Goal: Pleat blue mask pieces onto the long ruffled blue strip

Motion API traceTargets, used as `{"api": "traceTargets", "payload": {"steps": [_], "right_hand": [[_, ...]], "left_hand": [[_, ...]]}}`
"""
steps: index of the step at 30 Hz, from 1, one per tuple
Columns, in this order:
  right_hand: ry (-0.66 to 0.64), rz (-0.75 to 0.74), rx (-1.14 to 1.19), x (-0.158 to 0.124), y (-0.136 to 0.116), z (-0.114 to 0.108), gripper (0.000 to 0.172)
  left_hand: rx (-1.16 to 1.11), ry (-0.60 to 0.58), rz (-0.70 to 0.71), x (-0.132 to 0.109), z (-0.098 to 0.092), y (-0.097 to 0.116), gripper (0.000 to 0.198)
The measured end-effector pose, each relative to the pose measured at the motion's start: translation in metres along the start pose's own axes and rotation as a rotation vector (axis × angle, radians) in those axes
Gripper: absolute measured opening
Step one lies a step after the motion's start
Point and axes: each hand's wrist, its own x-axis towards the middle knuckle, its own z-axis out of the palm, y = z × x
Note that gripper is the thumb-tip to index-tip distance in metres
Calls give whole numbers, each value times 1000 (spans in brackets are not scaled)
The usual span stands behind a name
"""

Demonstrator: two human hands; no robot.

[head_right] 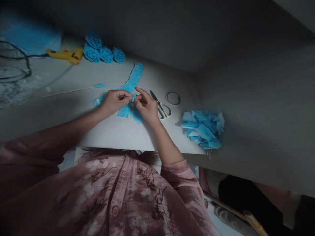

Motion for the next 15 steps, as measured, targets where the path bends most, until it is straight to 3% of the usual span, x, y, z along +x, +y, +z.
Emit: {"api": "traceTargets", "payload": {"steps": [15], "right_hand": [[11,86,101,1,-5,1,56]], "left_hand": [[179,29,90,-4,-3,5,13]]}}
